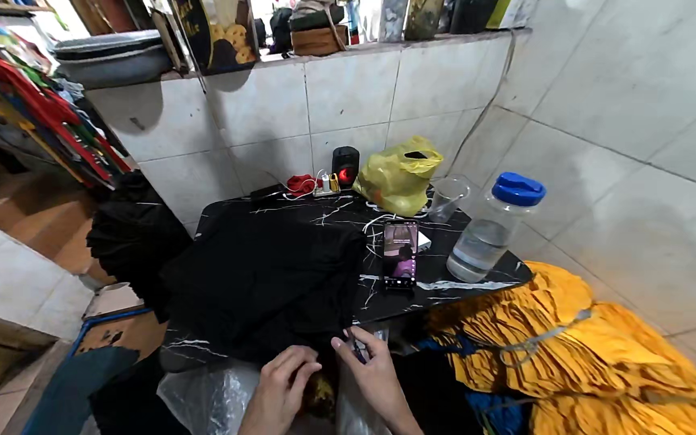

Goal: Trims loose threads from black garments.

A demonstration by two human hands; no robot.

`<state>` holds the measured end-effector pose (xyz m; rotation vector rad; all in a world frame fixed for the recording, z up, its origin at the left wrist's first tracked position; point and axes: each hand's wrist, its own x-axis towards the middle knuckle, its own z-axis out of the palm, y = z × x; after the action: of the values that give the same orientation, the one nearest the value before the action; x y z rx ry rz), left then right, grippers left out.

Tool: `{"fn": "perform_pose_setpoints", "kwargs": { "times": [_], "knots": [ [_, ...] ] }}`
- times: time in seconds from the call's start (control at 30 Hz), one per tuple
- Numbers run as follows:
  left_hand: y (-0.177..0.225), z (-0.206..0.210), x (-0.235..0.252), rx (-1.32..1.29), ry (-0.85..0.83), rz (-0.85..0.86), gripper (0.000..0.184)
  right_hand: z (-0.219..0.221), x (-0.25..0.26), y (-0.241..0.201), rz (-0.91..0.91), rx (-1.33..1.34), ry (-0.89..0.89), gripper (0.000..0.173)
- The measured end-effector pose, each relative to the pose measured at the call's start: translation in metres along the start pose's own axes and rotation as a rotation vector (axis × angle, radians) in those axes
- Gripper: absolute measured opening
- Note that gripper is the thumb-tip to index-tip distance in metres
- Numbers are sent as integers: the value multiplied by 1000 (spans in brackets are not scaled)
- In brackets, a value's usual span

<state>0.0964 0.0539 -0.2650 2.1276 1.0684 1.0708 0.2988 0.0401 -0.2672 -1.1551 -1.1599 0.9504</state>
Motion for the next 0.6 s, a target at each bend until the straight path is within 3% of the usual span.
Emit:
{"fn": "perform_pose_setpoints", "kwargs": {
  "times": [0.07, 0.17, 0.3, 0.4, 0.5, 0.6],
  "knots": [
    [-6, -9, -1, 132, -36, -25, 31, 1, -2, -1, -37, -66, 21, 15],
    [1, 2, 7, 240, 83, 8, 43, 8, -10, -7, -102, -185, -8, 16],
    [2, 36, 15, 249, 231, 69, 14, 5, -6, -5, -261, -169, -74, 16],
    [2, 36, 22, 105, 333, 78, 16, -34, 24, 1, -304, -318, 161, 15],
    [3, 30, 20, -93, 357, 36, 14, -84, 51, 23, -274, -623, 400, 45],
    [7, 28, 17, -238, 371, -58, 9, -107, 62, 33, -226, -829, 451, 75]
  ]
}}
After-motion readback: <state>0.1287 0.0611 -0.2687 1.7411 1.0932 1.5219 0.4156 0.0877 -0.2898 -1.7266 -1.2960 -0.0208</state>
